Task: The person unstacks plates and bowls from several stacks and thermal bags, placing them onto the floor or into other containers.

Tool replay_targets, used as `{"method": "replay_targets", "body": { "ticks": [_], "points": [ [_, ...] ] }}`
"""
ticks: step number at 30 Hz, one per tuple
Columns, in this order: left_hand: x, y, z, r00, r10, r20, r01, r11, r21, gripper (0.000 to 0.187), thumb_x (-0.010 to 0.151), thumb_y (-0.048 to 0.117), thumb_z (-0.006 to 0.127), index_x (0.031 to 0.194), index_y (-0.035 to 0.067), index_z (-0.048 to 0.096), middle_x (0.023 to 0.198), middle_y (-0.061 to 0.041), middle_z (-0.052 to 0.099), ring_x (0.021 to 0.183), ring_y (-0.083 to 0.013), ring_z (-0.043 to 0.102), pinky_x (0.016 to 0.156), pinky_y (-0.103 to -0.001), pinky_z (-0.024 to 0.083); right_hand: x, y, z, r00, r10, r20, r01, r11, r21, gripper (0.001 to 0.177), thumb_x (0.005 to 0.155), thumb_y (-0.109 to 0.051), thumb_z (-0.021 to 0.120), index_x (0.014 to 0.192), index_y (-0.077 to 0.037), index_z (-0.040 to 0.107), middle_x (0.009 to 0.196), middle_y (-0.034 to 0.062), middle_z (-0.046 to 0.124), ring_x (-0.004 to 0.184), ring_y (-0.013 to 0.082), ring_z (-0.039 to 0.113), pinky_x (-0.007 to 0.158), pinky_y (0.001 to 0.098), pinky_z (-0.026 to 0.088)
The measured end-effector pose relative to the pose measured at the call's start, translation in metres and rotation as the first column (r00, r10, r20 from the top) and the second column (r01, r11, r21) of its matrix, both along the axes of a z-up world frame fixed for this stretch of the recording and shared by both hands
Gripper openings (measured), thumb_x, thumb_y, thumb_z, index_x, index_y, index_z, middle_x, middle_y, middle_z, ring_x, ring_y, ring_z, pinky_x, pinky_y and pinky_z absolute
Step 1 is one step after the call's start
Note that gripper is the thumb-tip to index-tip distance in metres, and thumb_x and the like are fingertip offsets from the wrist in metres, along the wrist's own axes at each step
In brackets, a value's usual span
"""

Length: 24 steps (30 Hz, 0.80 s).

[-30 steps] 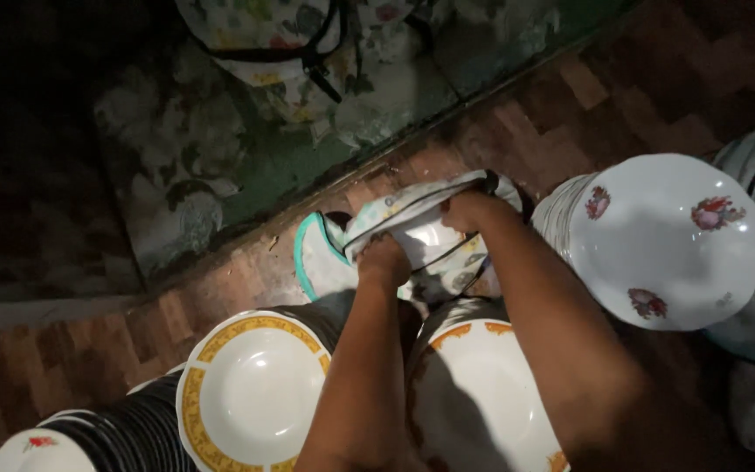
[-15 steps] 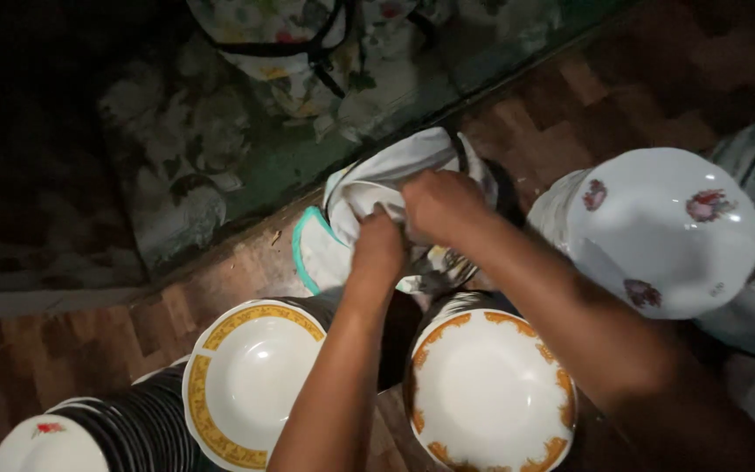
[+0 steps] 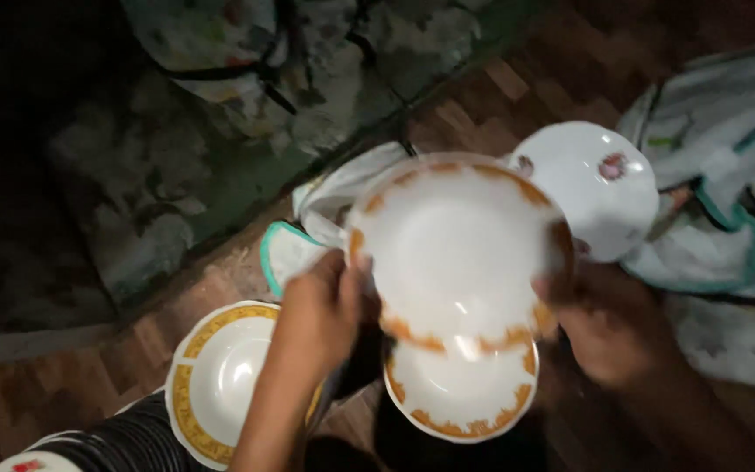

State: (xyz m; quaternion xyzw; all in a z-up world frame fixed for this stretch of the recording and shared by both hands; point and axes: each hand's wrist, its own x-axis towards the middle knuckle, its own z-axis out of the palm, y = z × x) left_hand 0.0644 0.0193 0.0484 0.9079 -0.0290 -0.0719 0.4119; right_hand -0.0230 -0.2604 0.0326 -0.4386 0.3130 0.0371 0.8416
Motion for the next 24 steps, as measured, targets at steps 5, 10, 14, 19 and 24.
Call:
{"method": "replay_targets", "body": {
  "ticks": [5, 10, 14, 19, 24],
  "points": [
    [-0.046, -0.012, -0.022, 0.927, -0.227, -0.299, 0.301, 0.924, 0.234, 0.036, 0.099, 0.038, 0.059, 0.098, 0.004, 0.069, 0.084, -0.030, 0.071, 0.083, -0.0509, 0.068, 0.072, -0.056, 0.055, -0.115, -0.022, -0.078, 0.859, 0.447, -0.250, -0.475, 0.515, -0.713, 0.032, 0.094, -0.028, 0.060, 0.112, -0.008, 0.076, 0.089, 0.0018, 0.080, 0.084, 0.0168, 0.075, 0.080, 0.0317, 0.060],
    [-0.062, -0.016, -0.053, 0.833, -0.177, -0.525, 0.395, 0.855, 0.337, 0.032, 0.100, 0.040, 0.056, 0.108, 0.012, 0.069, 0.087, -0.030, 0.070, 0.085, -0.0498, 0.069, 0.078, -0.059, 0.054, -0.165, -0.021, -0.156, 0.841, 0.393, -0.372, -0.526, 0.752, -0.397, 0.029, 0.102, -0.027, 0.065, 0.110, 0.000, 0.072, 0.083, 0.0195, 0.074, 0.076, 0.0285, 0.069, 0.072, 0.0439, 0.057],
    [-0.063, -0.012, -0.070, 0.821, -0.220, -0.527, 0.479, 0.768, 0.425, 0.024, 0.085, 0.024, 0.066, 0.102, 0.006, 0.068, 0.089, -0.027, 0.072, 0.087, -0.0445, 0.073, 0.078, -0.054, 0.059, -0.111, 0.013, -0.076, 0.659, 0.347, -0.667, -0.745, 0.420, -0.518, 0.036, 0.097, -0.038, 0.061, 0.116, -0.011, 0.075, 0.096, 0.0079, 0.084, 0.090, 0.0222, 0.080, 0.087, 0.0360, 0.059],
    [-0.063, -0.008, -0.092, 0.873, -0.181, -0.454, 0.412, 0.772, 0.484, 0.019, 0.089, 0.018, 0.060, 0.098, 0.004, 0.069, 0.090, -0.028, 0.071, 0.086, -0.0448, 0.073, 0.076, -0.054, 0.059, -0.106, 0.017, -0.080, 0.646, 0.408, -0.646, -0.763, 0.386, -0.519, 0.036, 0.095, -0.036, 0.058, 0.117, -0.013, 0.075, 0.096, 0.0092, 0.083, 0.089, 0.0242, 0.081, 0.084, 0.0368, 0.060],
    [-0.065, -0.010, -0.093, 0.903, -0.156, -0.401, 0.361, 0.780, 0.510, 0.018, 0.090, 0.018, 0.060, 0.089, 0.005, 0.072, 0.089, -0.027, 0.072, 0.084, -0.0446, 0.073, 0.076, -0.053, 0.060, -0.103, 0.017, -0.087, 0.647, 0.388, -0.656, -0.762, 0.350, -0.545, 0.036, 0.093, -0.038, 0.060, 0.116, -0.013, 0.073, 0.090, 0.0090, 0.083, 0.082, 0.0237, 0.082, 0.078, 0.0375, 0.062]
  ]
}}
